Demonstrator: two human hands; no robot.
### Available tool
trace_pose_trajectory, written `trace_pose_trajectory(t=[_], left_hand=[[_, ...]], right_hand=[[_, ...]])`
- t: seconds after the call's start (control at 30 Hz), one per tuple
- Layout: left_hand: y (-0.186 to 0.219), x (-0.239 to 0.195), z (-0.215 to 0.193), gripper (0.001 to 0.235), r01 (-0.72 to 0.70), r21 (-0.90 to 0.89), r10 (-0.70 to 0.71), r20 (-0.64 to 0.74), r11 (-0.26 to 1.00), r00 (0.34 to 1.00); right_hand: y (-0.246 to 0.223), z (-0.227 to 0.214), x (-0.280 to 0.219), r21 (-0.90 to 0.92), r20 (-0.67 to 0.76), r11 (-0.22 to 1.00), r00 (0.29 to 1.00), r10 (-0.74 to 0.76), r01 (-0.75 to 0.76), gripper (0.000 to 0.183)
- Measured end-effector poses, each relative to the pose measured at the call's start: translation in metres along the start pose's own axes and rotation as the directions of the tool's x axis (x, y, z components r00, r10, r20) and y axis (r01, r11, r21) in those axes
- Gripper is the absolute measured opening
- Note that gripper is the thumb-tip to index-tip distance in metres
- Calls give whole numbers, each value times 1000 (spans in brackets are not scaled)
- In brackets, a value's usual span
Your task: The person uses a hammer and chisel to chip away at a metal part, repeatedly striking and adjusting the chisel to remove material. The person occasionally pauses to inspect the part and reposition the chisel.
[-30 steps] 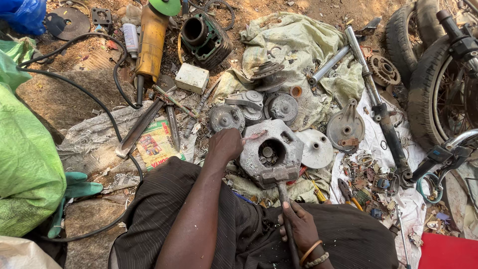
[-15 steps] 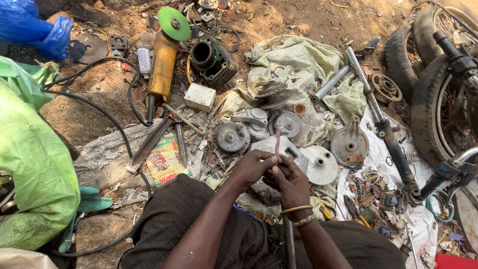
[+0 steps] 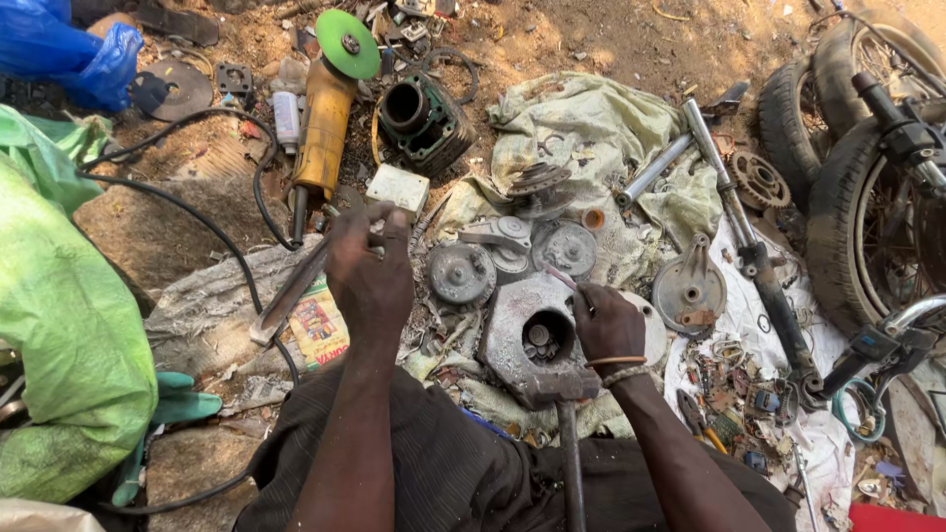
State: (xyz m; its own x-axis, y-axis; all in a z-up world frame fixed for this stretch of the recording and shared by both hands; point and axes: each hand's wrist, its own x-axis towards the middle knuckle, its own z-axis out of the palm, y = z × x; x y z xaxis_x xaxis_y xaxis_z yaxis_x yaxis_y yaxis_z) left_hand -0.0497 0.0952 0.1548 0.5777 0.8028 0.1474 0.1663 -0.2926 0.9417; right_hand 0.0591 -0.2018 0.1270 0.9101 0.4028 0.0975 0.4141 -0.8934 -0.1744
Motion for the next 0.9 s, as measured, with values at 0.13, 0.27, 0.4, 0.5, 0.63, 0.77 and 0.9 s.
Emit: trace_pose_trajectory(t=[0.13, 0.27, 0.4, 0.5, 0.63, 0.77, 0.9], left_hand=[[0, 11, -5, 30, 88, -166, -95, -36, 982, 995], [-2, 11, 10, 30, 101, -213, -112, -43, 972, 993], [-16, -3, -4, 28, 89, -292, -106, -43, 952, 993], [-9, 16, 6, 28, 59, -313, -85, -71, 948, 994], [-18, 5, -6, 27, 77, -334, -118, -105, 939, 987], [-14, 17, -4, 23, 12, -348, -97, -227, 937, 969], [-23, 9, -5, 20, -94, -390, -37, -317, 916, 948]], right_hand=[[1, 8, 22, 146, -164, 988, 986, -17, 41, 22], [17, 2, 10, 44, -214, 995, 973, -81, 93, 19], [12, 9, -12, 129, -262, 988, 964, -50, 86, 18], [10, 2, 11, 52, -260, 993, 961, -88, 106, 16], [1, 5, -5, 12, -140, 998, 989, -56, 58, 17], [-1, -2, 10, 128, -340, 977, 933, -119, 171, 20], [5, 8, -11, 64, -87, 997, 995, 54, -49, 18]])
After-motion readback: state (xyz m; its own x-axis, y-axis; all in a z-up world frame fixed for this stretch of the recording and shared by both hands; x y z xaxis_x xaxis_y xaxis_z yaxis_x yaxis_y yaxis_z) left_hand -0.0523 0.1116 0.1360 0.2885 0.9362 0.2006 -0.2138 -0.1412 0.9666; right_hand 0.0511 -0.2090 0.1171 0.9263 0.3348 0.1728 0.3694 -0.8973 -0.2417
